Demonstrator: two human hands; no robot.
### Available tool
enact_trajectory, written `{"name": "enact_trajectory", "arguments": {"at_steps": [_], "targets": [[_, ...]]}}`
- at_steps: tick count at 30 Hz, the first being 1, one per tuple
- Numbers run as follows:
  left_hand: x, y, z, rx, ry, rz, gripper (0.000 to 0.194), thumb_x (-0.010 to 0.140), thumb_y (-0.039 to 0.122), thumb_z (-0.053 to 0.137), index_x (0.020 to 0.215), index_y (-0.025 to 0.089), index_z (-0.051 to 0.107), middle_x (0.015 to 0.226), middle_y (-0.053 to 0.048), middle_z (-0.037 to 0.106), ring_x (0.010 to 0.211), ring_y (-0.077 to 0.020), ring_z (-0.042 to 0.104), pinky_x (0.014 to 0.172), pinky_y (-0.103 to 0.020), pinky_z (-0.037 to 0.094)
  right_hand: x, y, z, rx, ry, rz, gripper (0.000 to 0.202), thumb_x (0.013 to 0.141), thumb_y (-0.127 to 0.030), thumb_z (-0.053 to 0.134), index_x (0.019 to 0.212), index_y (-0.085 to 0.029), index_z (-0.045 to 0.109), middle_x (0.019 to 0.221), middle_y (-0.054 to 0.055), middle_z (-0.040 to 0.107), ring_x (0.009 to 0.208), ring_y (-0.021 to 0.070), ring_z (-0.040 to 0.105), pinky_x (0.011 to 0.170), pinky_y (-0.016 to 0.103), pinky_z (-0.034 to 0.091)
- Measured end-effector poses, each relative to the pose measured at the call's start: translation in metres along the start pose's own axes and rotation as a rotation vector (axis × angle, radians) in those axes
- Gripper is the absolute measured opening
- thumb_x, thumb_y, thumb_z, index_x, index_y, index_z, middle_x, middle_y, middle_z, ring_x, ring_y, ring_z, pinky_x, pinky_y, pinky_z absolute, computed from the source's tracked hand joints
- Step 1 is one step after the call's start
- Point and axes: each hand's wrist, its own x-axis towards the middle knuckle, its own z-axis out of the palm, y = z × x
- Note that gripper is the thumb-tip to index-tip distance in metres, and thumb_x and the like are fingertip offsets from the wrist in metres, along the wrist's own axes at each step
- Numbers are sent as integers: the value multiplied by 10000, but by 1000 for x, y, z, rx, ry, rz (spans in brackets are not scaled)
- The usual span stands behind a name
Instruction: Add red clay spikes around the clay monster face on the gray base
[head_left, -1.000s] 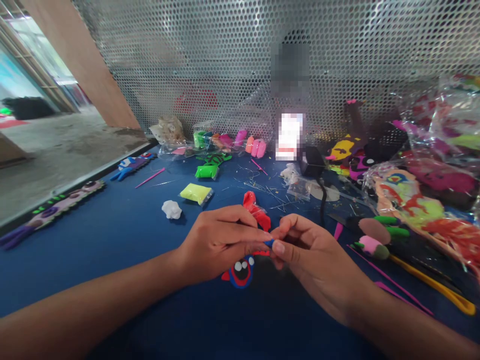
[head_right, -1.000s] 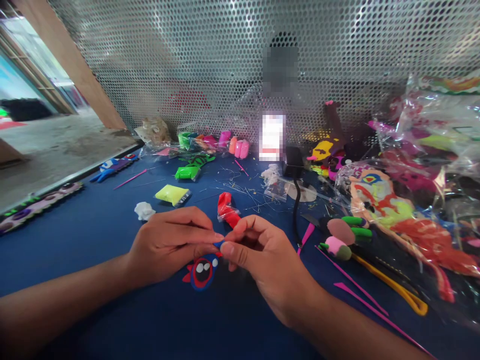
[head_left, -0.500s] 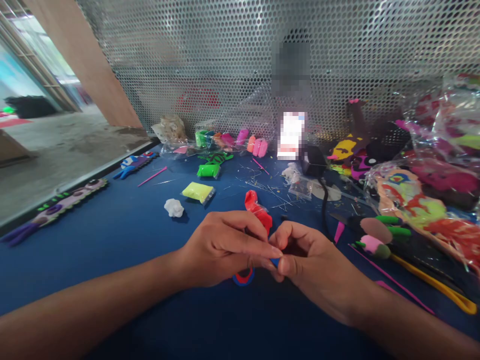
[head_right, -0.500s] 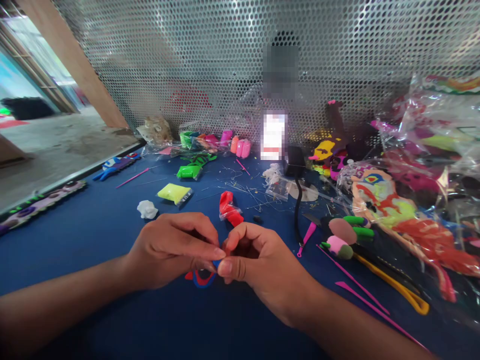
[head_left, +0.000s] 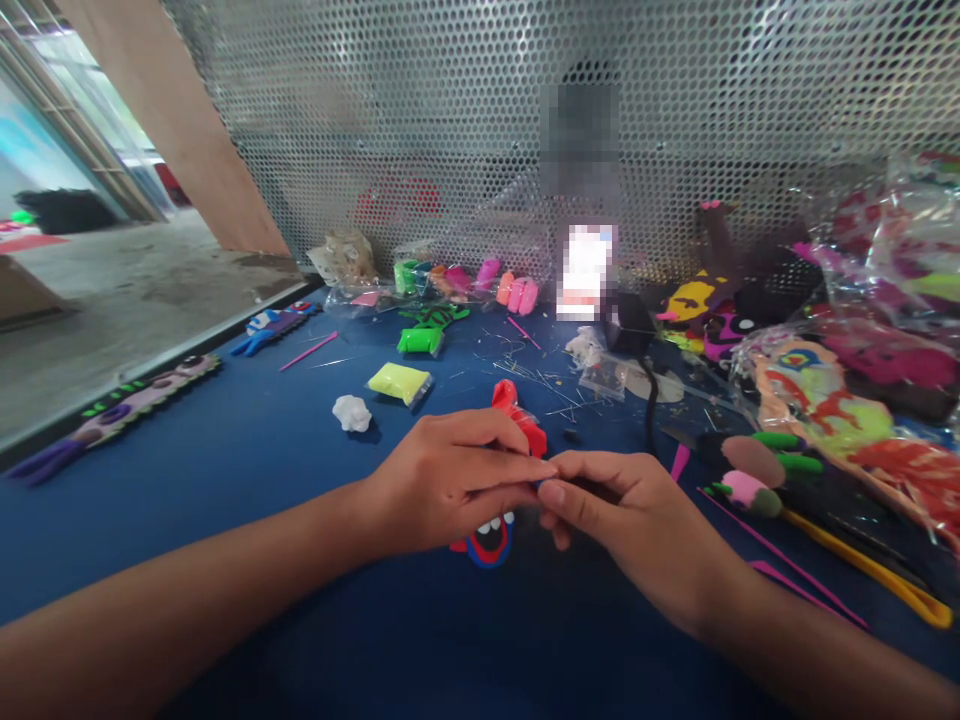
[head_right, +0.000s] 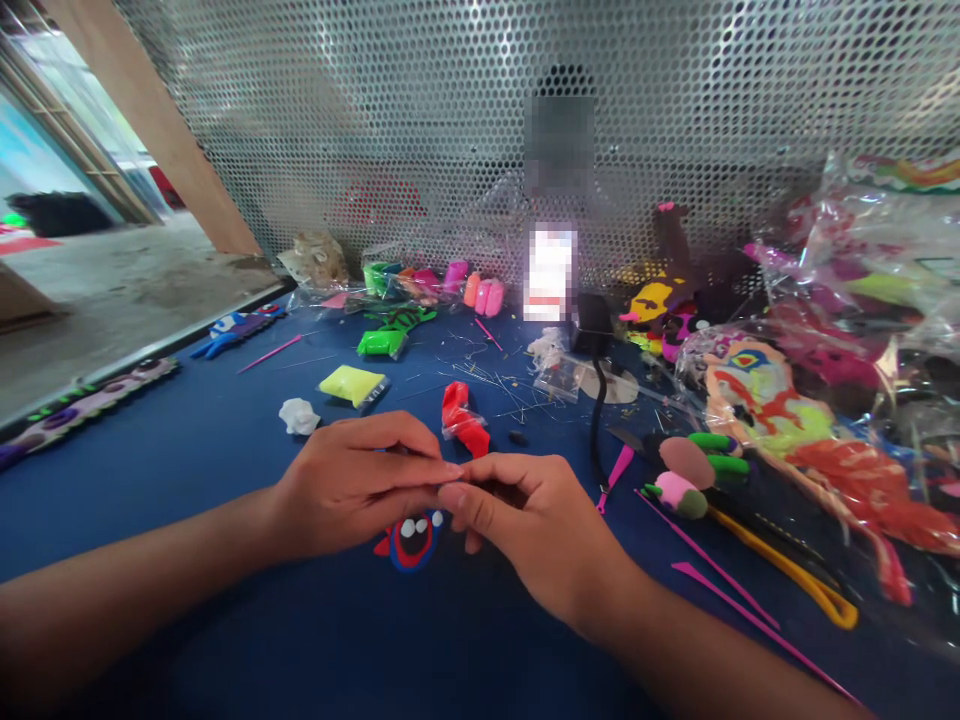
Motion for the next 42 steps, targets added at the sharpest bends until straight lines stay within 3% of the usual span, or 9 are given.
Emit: {"name": "enact_trajectory", "arguments": {"at_steps": [10, 20, 26, 34, 38, 42], "targets": [[-1, -1, 3, -15, -10, -35, 230, 823, 203, 690, 1048, 153, 701, 896, -56, 653, 827, -121, 633, 759, -229, 543, 0, -3, 1, -81, 96, -5, 232, 840, -361, 658, 687, -187, 679, 615, -14, 603, 585, 99, 542, 579, 229, 428], [1, 0, 1, 10, 60, -42, 156, 812, 141, 689, 963, 133, 728, 841, -61, 660, 771, -111, 632, 711, -220, 542, -2, 5, 4, 222, 56, 33, 352, 888, -463, 570, 746, -167, 698, 676, 19, 588, 629, 118, 537, 588, 261, 430], [4, 0, 0, -10, 61, -66, 139, 809, 136, 690, 941, 148, 732, 828, -54, 666, 774, -113, 643, 716, -219, 548, -1, 7, 2, 214, 54, 30, 197, 827, -369, 689, 920, -200, 731, 706, 7, 611, 630, 105, 538, 610, 257, 434], [2, -3, 0, -43, 40, -39, 191, 788, 128, 712, 978, 122, 729, 841, -72, 663, 771, -118, 635, 697, -221, 541, 1, 11, 1, 107, 45, 10, 212, 856, -384, 649, 823, -188, 723, 652, -9, 590, 595, 95, 524, 582, 247, 408], [3, -2, 0, -59, 42, -55, 138, 798, 129, 698, 926, 156, 740, 826, -55, 664, 744, -114, 636, 659, -217, 538, -1, 11, 1, 156, 33, 10, 197, 861, -376, 639, 902, -197, 710, 691, -5, 604, 611, 104, 540, 592, 254, 427], [3, -2, -1, -105, 0, -96, 133, 813, 112, 669, 891, 186, 749, 812, -39, 639, 687, -90, 617, 583, -189, 510, -2, 7, 1, 104, 5, 28, 132, 818, -320, 694, 863, -197, 687, 650, -28, 588, 589, 96, 538, 592, 242, 416]]}}
